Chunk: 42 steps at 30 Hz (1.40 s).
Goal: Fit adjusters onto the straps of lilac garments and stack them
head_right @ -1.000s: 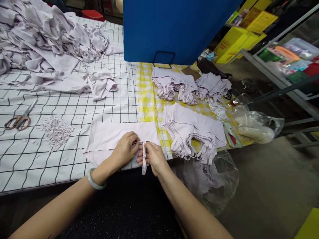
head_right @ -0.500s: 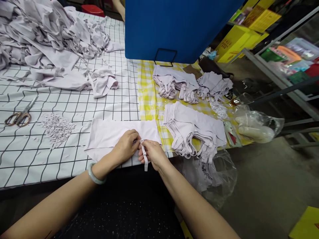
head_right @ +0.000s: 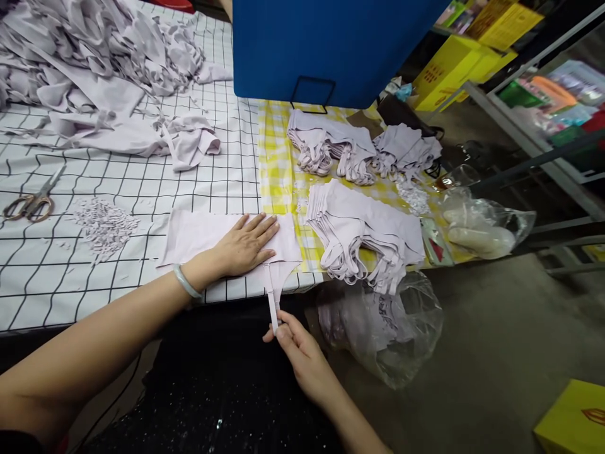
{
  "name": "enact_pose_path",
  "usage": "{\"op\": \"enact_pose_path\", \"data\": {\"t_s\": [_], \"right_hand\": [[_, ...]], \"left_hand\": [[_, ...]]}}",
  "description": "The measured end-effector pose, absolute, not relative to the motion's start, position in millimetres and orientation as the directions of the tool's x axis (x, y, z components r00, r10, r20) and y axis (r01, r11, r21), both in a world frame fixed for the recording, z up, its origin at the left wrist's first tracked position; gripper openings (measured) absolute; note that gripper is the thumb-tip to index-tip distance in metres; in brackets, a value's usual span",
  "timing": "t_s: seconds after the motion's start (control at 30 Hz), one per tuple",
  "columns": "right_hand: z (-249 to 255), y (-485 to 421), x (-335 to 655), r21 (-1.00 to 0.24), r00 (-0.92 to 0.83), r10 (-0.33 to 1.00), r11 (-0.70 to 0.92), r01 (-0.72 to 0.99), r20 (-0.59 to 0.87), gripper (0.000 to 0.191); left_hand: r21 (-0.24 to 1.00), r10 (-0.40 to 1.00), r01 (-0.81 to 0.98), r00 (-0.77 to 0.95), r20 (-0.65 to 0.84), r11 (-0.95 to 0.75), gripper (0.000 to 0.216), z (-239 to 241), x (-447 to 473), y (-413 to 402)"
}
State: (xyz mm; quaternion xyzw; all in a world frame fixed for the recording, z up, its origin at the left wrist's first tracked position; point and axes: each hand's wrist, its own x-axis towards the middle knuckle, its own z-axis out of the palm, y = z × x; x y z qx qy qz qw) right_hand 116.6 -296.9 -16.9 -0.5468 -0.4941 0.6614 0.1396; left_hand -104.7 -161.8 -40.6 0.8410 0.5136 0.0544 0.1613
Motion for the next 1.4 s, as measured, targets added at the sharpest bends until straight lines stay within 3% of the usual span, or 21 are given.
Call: {"op": "enact_pose_path", "data": {"t_s": [0.1,0.17,0.23,0.3,0.4,0.53,0.7,0.77,0.87,0.9,1.0,1.07,1.13,1.2,1.27,1.33,1.4], "right_hand": [[-33.6,-301.0,127.1,-0.853,-0.274,0.814,-0.446,0.271,-0.513,0.046],[-32.2,-285.9,130.0,-0.895,-0.090,0.954,-0.231,0.380,-0.285,0.043],[-21.7,-256.6,125.7,-0.799,-0.053,0.997,0.076,0.596,0.055,0.044],[-10.7,-218.4,112.5,-0.619,-0.220,0.948,0.316,0.719,0.229,0.049],[-12.3,-164.6,84.8,-0.415,-0.477,0.873,0.474,0.776,0.104,0.060],[-41.5,-133.8,63.7,-0.214,-0.557,0.813,0.521,0.826,-0.169,0.066],[-58.5,-135.3,69.1,-0.178,-0.530,0.835,0.505,0.844,-0.144,0.068],[-57.3,-136.9,76.5,-0.193,-0.501,0.858,0.475,0.859,-0.116,0.073],[-47.8,-141.0,87.9,-0.242,-0.448,0.894,0.435,0.867,0.002,0.074],[-42.3,-143.6,88.2,-0.260,-0.440,0.897,0.435,0.862,0.044,0.072],[-22.1,-155.0,64.5,-0.289,-0.551,0.828,0.556,0.779,0.107,0.062],[-11.7,-164.3,28.0,-0.295,-0.742,0.665,0.728,0.619,0.083,0.055],[-9.0,-173.4,-14.3,-0.300,-0.894,0.448,0.856,0.422,0.022,0.051],[-14.9,-180.8,-49.0,-0.300,-0.950,0.309,0.903,0.308,-0.044,0.052],[-25.6,-185.0,-68.2,-0.293,-0.960,0.271,0.914,0.279,-0.070,0.054],[-35.9,-186.0,-73.2,-0.290,-0.959,0.278,0.915,0.281,-0.052,0.056],[-42.8,-184.9,-71.2,-0.296,-0.958,0.284,0.913,0.280,-0.031,0.056]], "left_hand": [[0.321,0.880,0.852,0.465,-0.096,-0.414,0.066,-36.2,-105.5,-161.8],[0.352,0.865,0.833,0.489,-0.109,-0.427,0.064,-29.0,-110.5,-160.7],[0.382,0.863,0.818,0.496,-0.094,-0.429,0.060,-21.7,-118.7,-161.2],[0.369,0.892,0.842,0.448,-0.067,-0.395,0.058,-17.8,-129.0,-165.4],[0.298,0.934,0.904,0.346,-0.085,-0.307,0.063,-21.9,-144.0,-177.7],[0.268,0.945,0.926,0.306,-0.113,-0.267,0.068,-34.1,-153.9,-187.9],[0.370,0.926,0.885,0.353,-0.135,-0.283,0.065,-27.7,-164.3,-179.4],[0.441,0.952,0.854,0.306,0.003,-0.276,0.054,-17.5,-170.4,-194.6],[0.551,0.946,0.807,0.026,0.325,-0.212,0.025,-7.8,-174.4,-259.4],[0.589,0.938,0.791,-0.058,0.342,-0.166,0.020,-9.2,-173.6,-288.3],[0.736,0.952,0.671,-0.278,0.128,0.096,0.024,-30.3,-163.6,-364.6],[0.807,0.886,0.513,-0.462,-0.028,0.293,0.018,-51.3,-151.1,-388.1],[0.875,0.841,0.319,-0.517,-0.161,0.364,0.039,-67.1,-137.1,-387.8],[0.934,0.855,0.081,-0.437,-0.280,0.347,0.045,-70.9,-126.2,-376.3],[0.919,0.873,-0.204,-0.299,-0.386,0.336,0.043,-62.6,-122.5,-369.2],[0.814,0.861,-0.442,-0.159,-0.484,0.376,0.045,-48.0,-127.3,-374.8],[0.711,0.818,-0.538,-0.067,-0.571,0.452,0.046,-33.5,-138.6,-390.7]]}}
